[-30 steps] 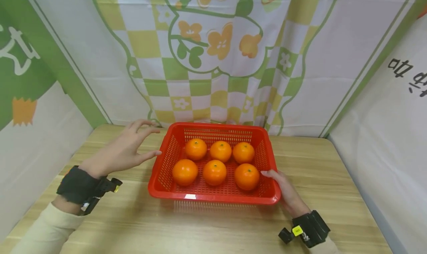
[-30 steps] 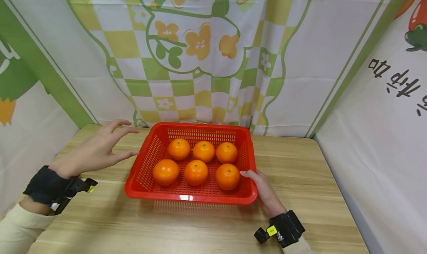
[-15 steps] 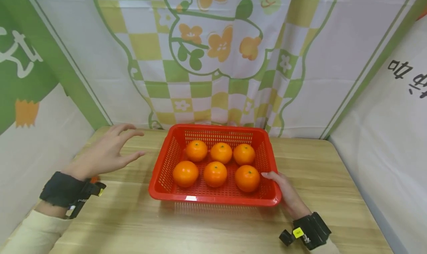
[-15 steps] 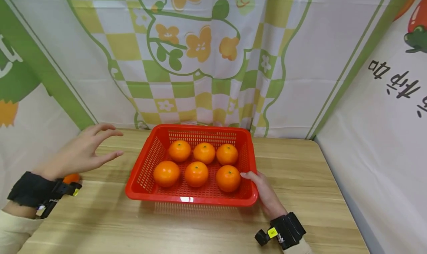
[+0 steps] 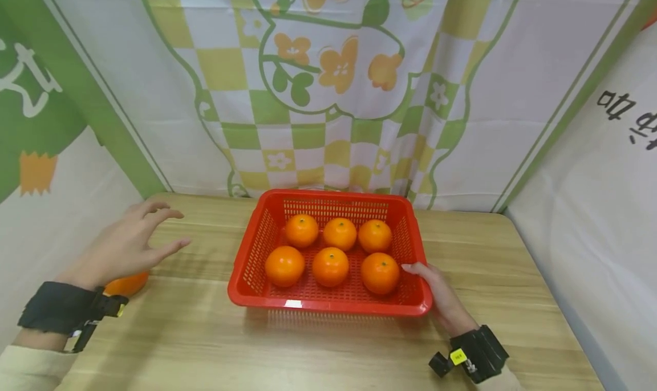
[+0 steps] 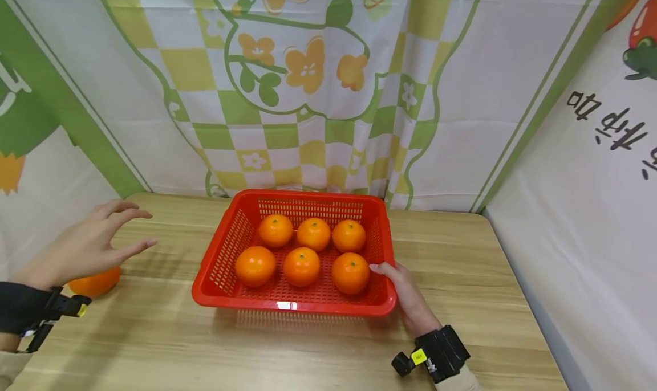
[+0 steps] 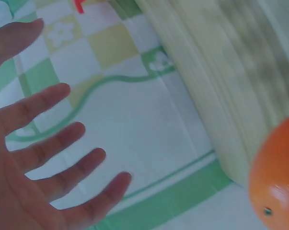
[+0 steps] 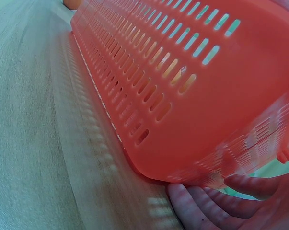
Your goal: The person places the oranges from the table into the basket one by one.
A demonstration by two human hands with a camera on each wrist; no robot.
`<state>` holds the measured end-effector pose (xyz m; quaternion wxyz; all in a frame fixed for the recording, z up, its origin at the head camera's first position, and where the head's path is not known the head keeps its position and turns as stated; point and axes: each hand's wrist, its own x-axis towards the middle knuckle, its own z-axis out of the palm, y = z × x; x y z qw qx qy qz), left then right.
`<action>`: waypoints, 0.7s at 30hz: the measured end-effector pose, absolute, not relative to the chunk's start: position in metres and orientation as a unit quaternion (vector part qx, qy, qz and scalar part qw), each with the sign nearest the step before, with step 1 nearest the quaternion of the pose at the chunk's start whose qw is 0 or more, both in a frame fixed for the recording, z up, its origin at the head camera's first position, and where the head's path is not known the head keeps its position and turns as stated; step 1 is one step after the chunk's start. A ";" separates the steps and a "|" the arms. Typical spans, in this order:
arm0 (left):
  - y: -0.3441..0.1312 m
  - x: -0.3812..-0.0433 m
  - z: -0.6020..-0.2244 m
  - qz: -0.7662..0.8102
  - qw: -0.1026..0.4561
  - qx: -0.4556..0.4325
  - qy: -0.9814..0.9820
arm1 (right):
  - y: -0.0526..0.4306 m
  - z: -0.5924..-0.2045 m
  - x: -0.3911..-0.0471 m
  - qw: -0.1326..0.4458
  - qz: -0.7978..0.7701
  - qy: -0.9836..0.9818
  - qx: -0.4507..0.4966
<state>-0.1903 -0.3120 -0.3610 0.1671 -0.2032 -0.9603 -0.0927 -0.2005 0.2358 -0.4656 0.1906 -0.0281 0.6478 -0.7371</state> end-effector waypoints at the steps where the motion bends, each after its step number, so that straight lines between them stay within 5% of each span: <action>1: -0.315 -0.190 -0.362 -0.092 0.168 -0.200 -0.961 | 0.236 -0.465 -0.201 0.190 -0.737 0.648 -0.027; 21: -0.362 -0.184 -0.395 -0.115 0.140 -0.142 -0.973 | 0.235 -0.464 -0.200 0.185 -0.735 0.652 -0.023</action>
